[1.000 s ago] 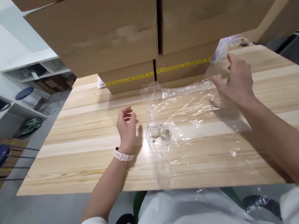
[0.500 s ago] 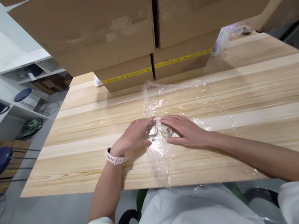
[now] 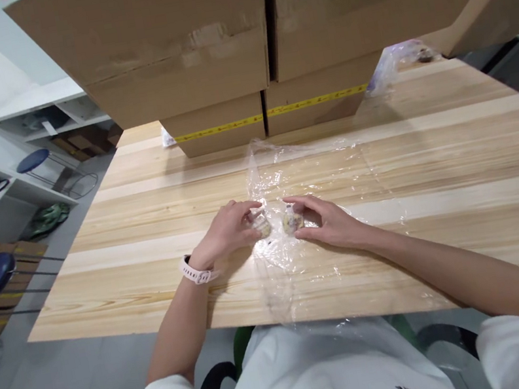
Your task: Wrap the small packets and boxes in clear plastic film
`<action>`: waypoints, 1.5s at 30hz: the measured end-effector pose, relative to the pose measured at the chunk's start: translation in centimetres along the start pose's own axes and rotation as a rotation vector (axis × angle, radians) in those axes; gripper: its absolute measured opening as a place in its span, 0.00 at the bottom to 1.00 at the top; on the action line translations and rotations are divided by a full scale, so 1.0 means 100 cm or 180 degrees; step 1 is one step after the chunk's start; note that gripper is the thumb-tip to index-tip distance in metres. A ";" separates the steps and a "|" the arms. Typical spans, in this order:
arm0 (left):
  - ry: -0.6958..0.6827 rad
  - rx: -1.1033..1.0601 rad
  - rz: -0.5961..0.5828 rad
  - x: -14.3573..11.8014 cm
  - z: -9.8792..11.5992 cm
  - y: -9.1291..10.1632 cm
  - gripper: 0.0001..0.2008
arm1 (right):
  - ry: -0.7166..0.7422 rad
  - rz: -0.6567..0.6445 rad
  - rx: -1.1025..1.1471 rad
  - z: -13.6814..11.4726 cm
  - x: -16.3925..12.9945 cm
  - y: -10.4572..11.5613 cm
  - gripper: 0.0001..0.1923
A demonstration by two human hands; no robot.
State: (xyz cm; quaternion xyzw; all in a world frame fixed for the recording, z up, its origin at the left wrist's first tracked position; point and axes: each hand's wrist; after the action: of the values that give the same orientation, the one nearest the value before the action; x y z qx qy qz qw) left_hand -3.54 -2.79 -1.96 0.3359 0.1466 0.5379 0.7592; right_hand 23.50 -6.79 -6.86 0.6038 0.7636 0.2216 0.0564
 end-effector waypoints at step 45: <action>0.0756 -0.3107 -0.0915 -0.025 0.050 -0.049 0.20 | -0.0997 -0.1252 0.0359 -0.042 -0.033 0.053 0.16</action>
State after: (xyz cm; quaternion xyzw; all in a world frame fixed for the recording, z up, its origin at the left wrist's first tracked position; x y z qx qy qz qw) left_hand 1.94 -7.80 -1.91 -0.1440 0.0085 0.4684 0.8717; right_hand 27.66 -10.17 -1.53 0.4727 0.8595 0.0673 0.1823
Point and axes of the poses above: each hand's wrist, its own x-axis towards the middle knuckle, its own y-axis out of the back of the hand, z = x × y, and after that the axes turned 9 degrees about z, right-handed
